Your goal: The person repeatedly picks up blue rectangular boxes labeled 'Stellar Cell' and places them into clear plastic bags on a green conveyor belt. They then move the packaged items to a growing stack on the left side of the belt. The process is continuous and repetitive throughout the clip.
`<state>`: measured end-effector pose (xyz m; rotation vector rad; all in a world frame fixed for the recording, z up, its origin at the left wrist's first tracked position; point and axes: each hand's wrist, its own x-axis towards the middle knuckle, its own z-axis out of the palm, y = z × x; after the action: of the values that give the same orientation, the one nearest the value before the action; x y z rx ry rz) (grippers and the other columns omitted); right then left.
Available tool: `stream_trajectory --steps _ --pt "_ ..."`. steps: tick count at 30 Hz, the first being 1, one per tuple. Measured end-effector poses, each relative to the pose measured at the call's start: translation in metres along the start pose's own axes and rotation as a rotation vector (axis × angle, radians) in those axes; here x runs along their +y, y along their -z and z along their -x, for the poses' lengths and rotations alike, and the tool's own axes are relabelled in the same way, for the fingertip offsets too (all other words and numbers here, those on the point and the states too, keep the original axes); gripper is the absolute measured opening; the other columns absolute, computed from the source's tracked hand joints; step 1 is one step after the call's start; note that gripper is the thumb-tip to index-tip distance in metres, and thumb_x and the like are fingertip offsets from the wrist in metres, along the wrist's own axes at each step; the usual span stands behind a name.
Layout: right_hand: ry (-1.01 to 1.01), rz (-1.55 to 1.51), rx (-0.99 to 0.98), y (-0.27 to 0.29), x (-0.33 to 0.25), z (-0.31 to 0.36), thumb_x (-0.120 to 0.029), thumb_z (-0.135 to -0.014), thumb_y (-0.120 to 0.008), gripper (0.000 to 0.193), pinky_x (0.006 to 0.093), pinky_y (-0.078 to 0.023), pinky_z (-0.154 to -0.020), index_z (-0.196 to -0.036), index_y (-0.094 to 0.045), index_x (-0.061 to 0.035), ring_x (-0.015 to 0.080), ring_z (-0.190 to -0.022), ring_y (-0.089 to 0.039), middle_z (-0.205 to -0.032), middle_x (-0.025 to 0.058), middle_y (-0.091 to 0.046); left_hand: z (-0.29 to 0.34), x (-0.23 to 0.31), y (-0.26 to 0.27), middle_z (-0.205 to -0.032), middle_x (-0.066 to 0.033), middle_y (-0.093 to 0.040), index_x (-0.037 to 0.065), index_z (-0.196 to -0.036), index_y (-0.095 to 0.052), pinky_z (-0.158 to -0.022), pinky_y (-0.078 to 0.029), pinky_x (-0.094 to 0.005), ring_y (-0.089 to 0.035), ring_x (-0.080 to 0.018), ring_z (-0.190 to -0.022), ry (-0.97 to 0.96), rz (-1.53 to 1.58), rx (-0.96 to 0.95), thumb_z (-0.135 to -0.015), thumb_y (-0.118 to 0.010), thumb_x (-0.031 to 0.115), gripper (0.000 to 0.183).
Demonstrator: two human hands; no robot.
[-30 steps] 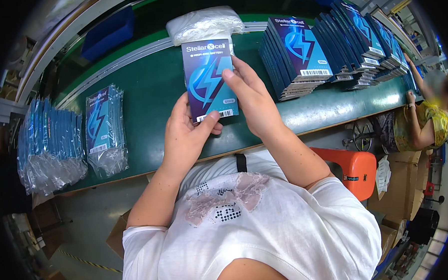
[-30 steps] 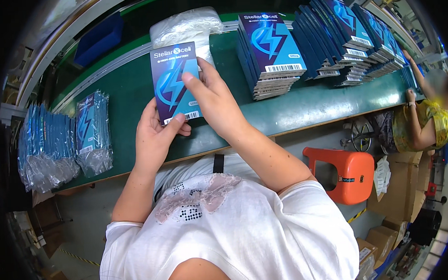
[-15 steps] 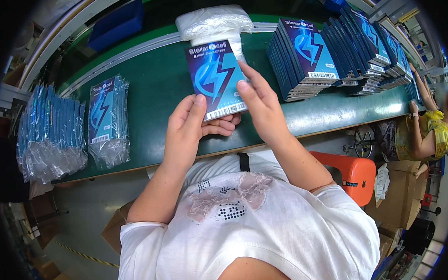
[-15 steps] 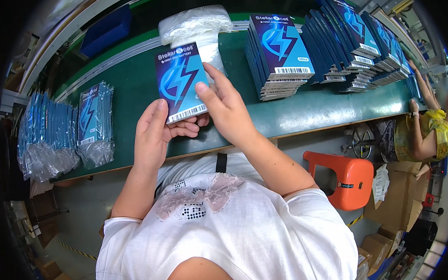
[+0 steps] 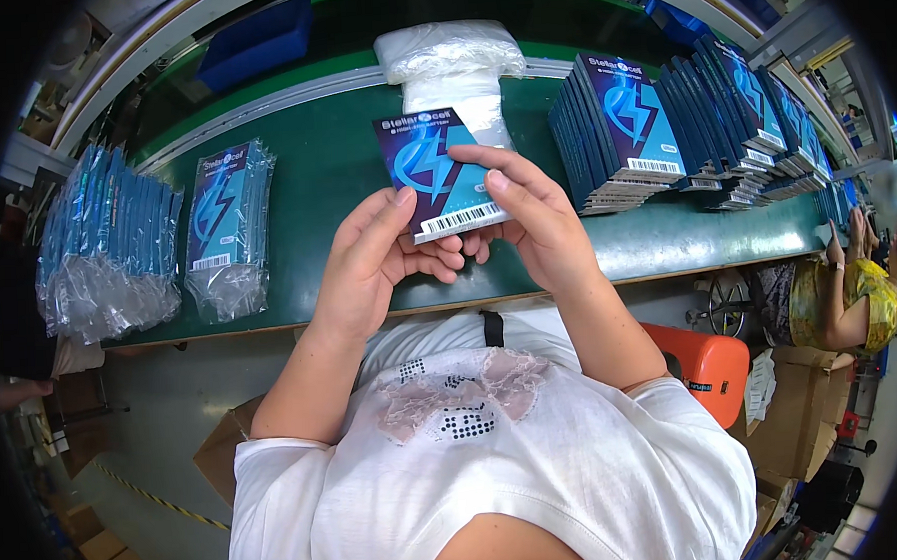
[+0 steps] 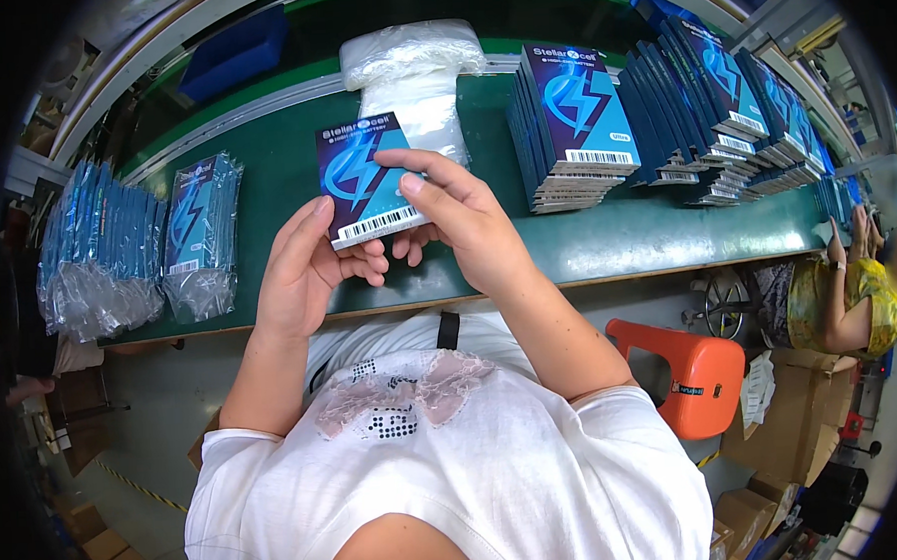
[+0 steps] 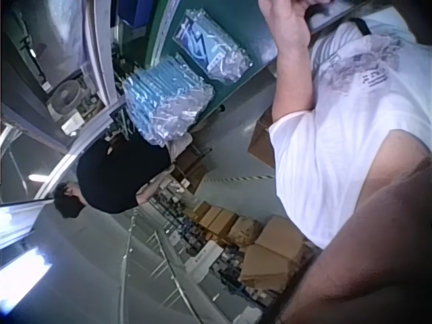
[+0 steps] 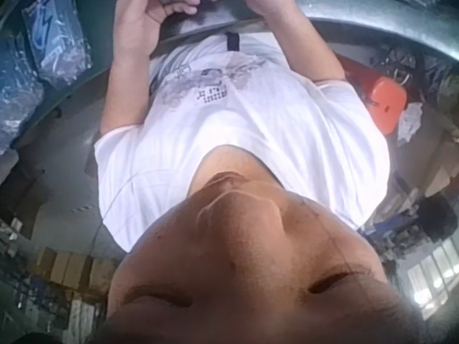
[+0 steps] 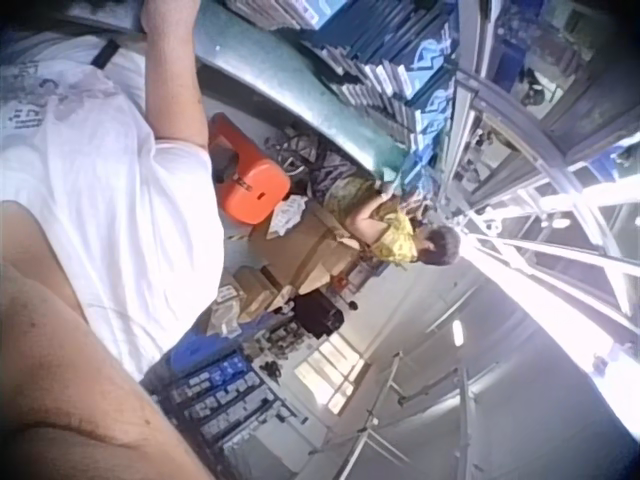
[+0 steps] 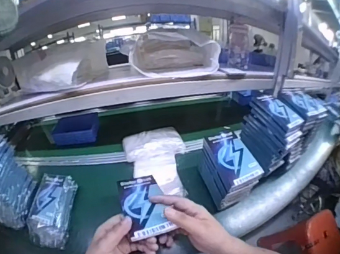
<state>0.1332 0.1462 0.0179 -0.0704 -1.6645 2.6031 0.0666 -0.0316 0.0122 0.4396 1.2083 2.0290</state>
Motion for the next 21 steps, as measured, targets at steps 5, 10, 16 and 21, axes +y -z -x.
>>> stream_trajectory --steps 5,10,16,21 --pt "0.001 -0.035 -0.038 0.002 0.002 0.001 -0.017 -0.093 -0.054 0.047 0.0247 -0.05 -0.059 -0.136 -0.041 -0.0037 0.0121 -0.073 -0.059 -0.102 0.01 -0.06 0.004 0.004 0.002 -0.088 -0.0146 -0.064 -0.003 -0.108 -0.052 -0.066 -0.056 -0.0316 -0.065 -0.0207 -0.077 -0.044 -0.084 -0.001 -0.101 -0.035 0.03 0.038" --pt "0.571 0.144 0.104 0.001 -0.027 0.015 -0.003 -0.081 -0.062 0.082 0.0336 -0.047 -0.089 -0.147 -0.013 -0.0014 0.0214 -0.106 -0.056 -0.133 0.0162 -0.044 -0.002 -0.003 0.02 -0.094 -0.0106 -0.063 -0.001 -0.107 -0.057 -0.072 -0.053 -0.0302 -0.062 -0.0163 -0.086 -0.172 -0.419 0.2 -0.097 -0.049 0.019 0.024" --pt "0.603 -0.1 0.094 0.027 -0.057 0.028 -0.002 -0.084 -0.051 0.063 0.0498 -0.047 -0.091 -0.139 -0.021 0.0049 0.0317 -0.114 -0.053 -0.125 0.0204 -0.049 -0.035 -0.003 0.027 -0.117 -0.0071 -0.057 0.009 -0.112 -0.061 -0.093 -0.042 -0.0376 -0.053 -0.026 -0.109 -0.76 -1.54 0.112 -0.081 -0.064 0.004 0.031" --pt "0.335 -0.318 0.048 0.041 -0.047 0.039 -0.016 -0.091 -0.051 0.044 0.0387 -0.052 -0.085 -0.128 -0.039 0.006 0.0247 -0.097 -0.063 -0.112 0.0189 -0.059 -0.068 -0.004 0.031 -0.108 -0.0081 -0.057 0.008 -0.105 -0.063 -0.091 -0.041 -0.0401 -0.052 -0.0281 -0.105 -0.767 -1.666 -0.065 -0.077 -0.061 -0.001 0.029"
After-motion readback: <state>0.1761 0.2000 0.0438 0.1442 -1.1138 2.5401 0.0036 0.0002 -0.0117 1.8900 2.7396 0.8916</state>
